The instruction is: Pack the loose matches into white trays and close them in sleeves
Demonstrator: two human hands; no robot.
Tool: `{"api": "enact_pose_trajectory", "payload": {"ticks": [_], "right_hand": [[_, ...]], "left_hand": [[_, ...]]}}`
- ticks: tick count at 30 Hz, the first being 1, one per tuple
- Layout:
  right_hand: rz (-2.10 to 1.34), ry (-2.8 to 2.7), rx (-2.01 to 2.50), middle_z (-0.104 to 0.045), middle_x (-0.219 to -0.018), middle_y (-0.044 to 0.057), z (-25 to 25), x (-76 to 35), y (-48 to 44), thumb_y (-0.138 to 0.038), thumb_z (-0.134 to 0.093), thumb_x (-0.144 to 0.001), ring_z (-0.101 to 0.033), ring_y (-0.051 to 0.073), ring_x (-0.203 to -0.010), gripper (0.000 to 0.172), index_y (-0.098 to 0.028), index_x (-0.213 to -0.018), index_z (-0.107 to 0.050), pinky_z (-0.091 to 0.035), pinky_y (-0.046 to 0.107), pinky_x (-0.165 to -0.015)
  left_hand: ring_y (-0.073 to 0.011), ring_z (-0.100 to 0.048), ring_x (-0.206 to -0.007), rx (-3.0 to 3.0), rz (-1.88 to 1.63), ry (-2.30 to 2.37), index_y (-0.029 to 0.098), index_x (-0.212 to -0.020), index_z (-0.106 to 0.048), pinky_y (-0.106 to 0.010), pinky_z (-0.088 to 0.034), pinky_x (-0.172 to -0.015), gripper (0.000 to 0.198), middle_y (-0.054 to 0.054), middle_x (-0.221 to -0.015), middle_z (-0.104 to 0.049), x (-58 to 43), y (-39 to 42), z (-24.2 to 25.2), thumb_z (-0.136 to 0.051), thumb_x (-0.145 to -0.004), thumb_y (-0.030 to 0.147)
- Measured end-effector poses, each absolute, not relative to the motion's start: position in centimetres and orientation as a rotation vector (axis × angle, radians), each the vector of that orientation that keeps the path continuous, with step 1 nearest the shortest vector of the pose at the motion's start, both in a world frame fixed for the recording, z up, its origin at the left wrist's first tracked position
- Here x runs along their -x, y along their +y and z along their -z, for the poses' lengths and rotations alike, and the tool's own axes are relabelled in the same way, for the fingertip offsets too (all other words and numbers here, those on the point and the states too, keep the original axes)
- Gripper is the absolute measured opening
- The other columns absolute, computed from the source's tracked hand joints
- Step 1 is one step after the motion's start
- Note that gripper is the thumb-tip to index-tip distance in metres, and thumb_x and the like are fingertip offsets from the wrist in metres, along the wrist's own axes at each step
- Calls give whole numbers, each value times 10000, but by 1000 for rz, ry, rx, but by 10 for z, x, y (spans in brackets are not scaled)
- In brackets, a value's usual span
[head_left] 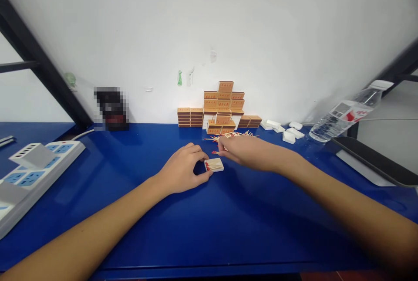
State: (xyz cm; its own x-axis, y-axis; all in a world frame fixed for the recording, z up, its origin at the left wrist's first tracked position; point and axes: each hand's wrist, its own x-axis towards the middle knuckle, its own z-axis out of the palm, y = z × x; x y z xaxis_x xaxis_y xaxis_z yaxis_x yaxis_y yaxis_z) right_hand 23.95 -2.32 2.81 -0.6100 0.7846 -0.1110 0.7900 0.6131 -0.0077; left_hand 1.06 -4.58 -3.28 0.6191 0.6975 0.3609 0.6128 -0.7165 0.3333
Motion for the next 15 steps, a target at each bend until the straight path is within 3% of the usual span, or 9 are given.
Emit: {"api": "enact_pose_trajectory", "payload": {"ticks": [3,6,9,15], "right_hand": [[-82,2664,-1271,-750,-949,126,-22,-231,-40,-181,-513,-1034,-689,234,-762,116,-151,-1086,-613,-361,312,-599],[-133,2679,-1182,-746,-936,111,-15,-223,-46,-39,-582,-940,-689,228,-791,175,-143,-1077,-615,-347,308,-608],[57,2845,-1175,-740,-982,78,-12,-234,-44,-128,-551,-1003,-661,194,-800,90,-176,-1039,-618,-359,296,-630],[383,3051,-1317,-699,-898,36,-6,-274,-39,-274,-522,-1046,-588,173,-777,195,-204,-886,-609,-374,294,-689]], "left_hand": [[-245,-606,-941,-2675,-699,1063,183,-1028,-702,-408,-520,-867,220,-61,-995,-697,-11,-46,33,-723,-903,362],[-246,-601,-941,-2688,-692,1058,177,-990,-685,-412,-520,-868,202,-60,-989,-690,-12,-46,32,-732,-892,347],[-244,-601,-946,-2695,-692,1050,181,-1006,-688,-416,-519,-880,208,-58,-997,-691,-12,-46,31,-731,-899,355],[-242,-606,-960,-2667,-703,1043,203,-1124,-702,-415,-520,-884,274,-58,-1039,-700,-11,-46,30,-725,-918,383]]}}
